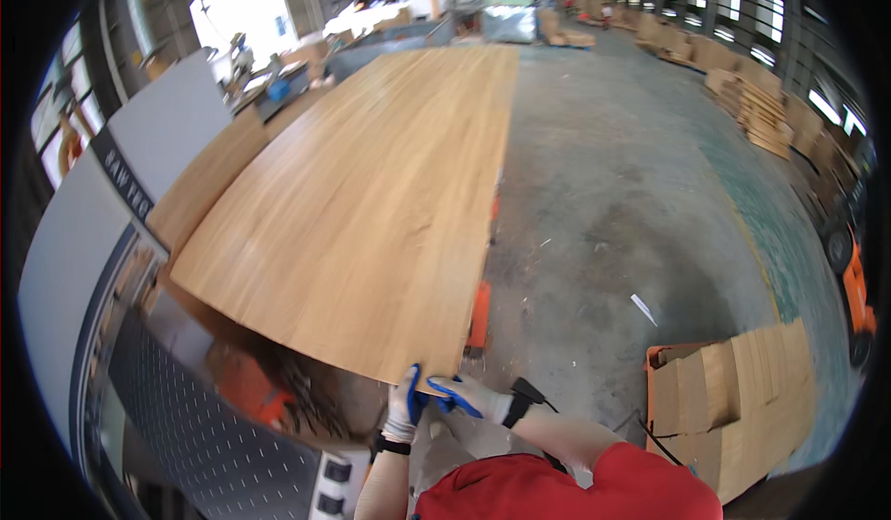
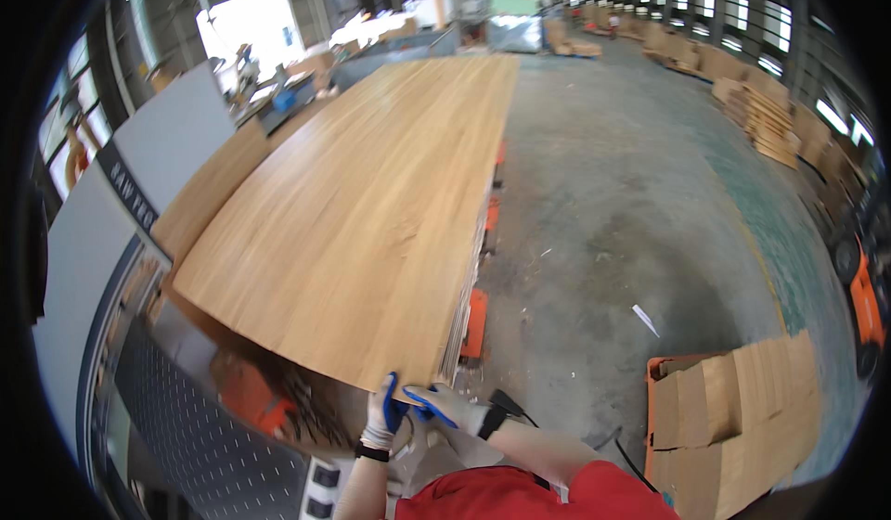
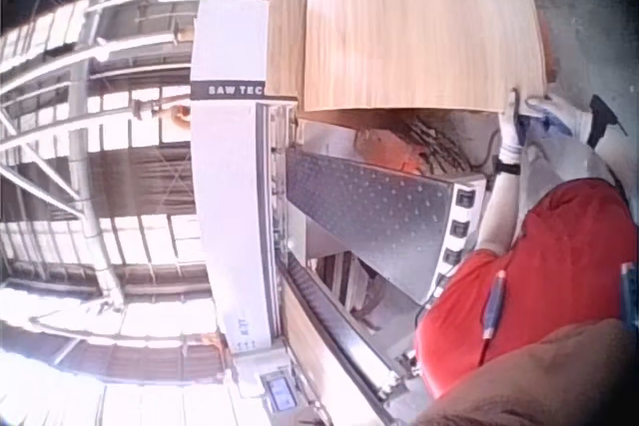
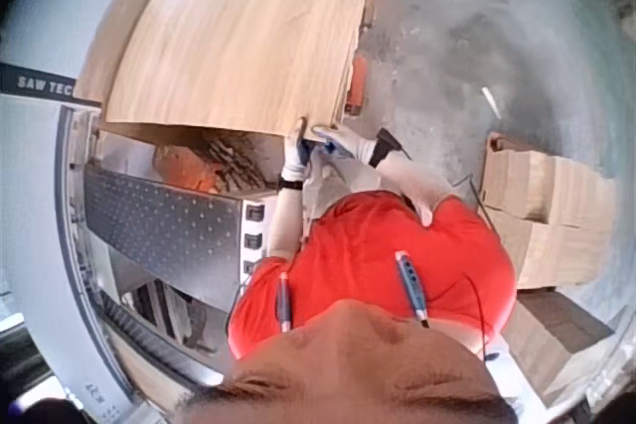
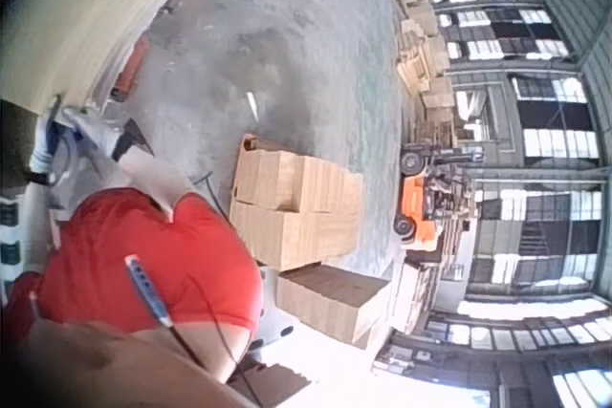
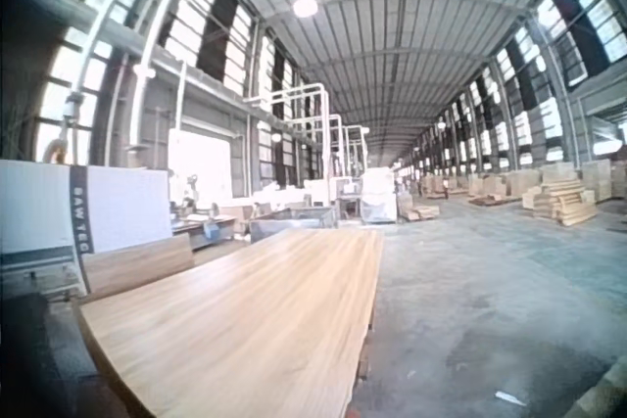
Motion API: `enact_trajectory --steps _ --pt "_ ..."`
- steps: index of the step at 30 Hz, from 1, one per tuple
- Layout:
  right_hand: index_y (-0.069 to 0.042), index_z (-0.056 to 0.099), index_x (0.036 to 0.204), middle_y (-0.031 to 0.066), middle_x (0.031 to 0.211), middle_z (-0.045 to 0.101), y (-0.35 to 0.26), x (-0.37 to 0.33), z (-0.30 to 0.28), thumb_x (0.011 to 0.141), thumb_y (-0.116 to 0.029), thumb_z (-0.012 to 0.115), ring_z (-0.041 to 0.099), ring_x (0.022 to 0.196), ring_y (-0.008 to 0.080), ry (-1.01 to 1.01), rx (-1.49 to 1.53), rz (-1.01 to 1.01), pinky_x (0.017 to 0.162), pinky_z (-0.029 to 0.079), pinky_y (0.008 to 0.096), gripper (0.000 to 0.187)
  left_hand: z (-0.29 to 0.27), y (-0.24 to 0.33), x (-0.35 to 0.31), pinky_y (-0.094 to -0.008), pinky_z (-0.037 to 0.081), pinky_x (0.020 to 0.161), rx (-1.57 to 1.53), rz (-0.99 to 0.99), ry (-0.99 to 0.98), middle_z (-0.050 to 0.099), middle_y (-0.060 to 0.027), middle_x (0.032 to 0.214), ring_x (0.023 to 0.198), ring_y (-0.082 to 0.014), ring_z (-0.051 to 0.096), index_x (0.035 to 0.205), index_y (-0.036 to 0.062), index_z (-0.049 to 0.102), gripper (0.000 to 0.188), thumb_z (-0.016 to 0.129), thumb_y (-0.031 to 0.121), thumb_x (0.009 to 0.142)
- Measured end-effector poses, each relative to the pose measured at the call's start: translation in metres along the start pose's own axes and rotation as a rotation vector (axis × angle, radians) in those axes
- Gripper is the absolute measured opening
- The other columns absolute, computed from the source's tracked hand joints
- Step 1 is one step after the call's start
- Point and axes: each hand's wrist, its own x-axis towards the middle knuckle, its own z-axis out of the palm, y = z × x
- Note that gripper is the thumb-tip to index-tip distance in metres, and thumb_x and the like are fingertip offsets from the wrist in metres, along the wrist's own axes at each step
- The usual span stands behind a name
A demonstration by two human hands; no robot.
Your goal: The person slides a wooden board into a machine, carries a large black sheet to a stack of boards, and then feeds several smaller wooden boards into the machine.
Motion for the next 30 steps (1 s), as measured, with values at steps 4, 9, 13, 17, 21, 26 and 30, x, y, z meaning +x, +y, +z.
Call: enact_trajectory --steps 4,9,13,17,21,26,30 --pt "0.001 0.061 0.117 0.01 0.105 0.066 -0.052 -0.114 -0.06 0.097 -0.023 0.062 0.064 0.102 0.0203 -0.227 -0.35 0.167 0.094 0.049 0.0334 0.031 0.019 -0.06 -0.095 -0.0345 0.053 0.091 0.204 -0.1 0.06 0.063 -0.0099 0.123 0.108 -0.0208 0.064 0.133 0.002 0.053 0.04 0.061 0.017 0.096" --pt "-0.006 0.057 0.126 0.0098 0.127 0.062 -0.052 -0.103 -0.201 0.106 -0.035 0.039 0.057 0.116 0.0231 -0.059 0.248 -0.202 0.102 0.043 0.0406 0.039 0.056 -0.071 -0.241 -0.0303 0.047 0.099 0.145 -0.089 0.128 0.062 -0.0061 0.126 0.113 -0.0151 0.059 0.135 0.0005 0.053 0.046 0.066 0.019 0.095" --pt "-0.01 0.054 0.13 0.0064 0.131 0.057 -0.152 -0.096 -0.429 0.103 -0.042 0.044 0.054 0.118 0.0236 0.261 0.17 -0.315 0.102 0.04 0.0409 0.043 0.042 -0.07 -0.365 -0.0267 0.048 0.095 0.011 -0.03 0.187 0.065 -0.0056 0.123 0.11 -0.0112 0.059 0.132 -0.0005 0.057 0.047 0.071 0.019 0.092" --pt "0.001 0.052 0.133 0.0201 0.127 0.061 -0.151 -0.074 -0.287 0.092 -0.038 0.063 0.059 0.11 0.0285 0.55 -0.457 -0.44 0.094 0.048 0.0474 0.058 0.002 -0.078 -0.521 -0.0258 0.049 0.086 0.015 0.139 0.39 0.071 -0.007 0.112 0.098 -0.0094 0.062 0.123 -0.0043 0.064 0.042 0.07 0.023 0.093" --pt "0.008 0.053 0.129 0.0238 0.126 0.06 -0.098 -0.157 -0.132 0.097 -0.043 0.056 0.061 0.105 0.0321 0.498 -0.326 -0.336 0.091 0.05 0.0448 0.061 -0.032 -0.079 -0.657 -0.0272 0.05 0.072 0.036 0.227 0.537 0.073 -0.0047 0.09 0.081 -0.0083 0.062 0.106 -0.0046 0.071 0.038 0.071 0.03 0.091" --pt "0.008 0.053 0.13 0.024 0.128 0.06 0.052 -0.23 0.016 0.097 -0.044 0.056 0.061 0.106 0.0322 0.333 -0.692 -0.308 0.093 0.049 0.0445 0.061 -0.08 -0.098 -0.817 -0.0298 0.047 0.063 0.116 0.34 0.577 0.07 -0.0069 0.078 0.069 -0.0101 0.059 0.093 -0.0037 0.071 0.037 0.071 0.033 0.091" --pt "0.008 0.053 0.13 0.0241 0.129 0.059 0.144 -0.293 0.103 0.097 -0.044 0.055 0.06 0.108 0.0323 0.275 -0.891 -0.295 0.094 0.048 0.0442 0.061 -0.121 -0.081 -0.939 -0.0306 0.045 0.06 0.325 0.277 0.605 0.068 -0.0088 0.071 0.063 -0.0131 0.058 0.086 -0.0034 0.069 0.039 0.072 0.035 0.09"
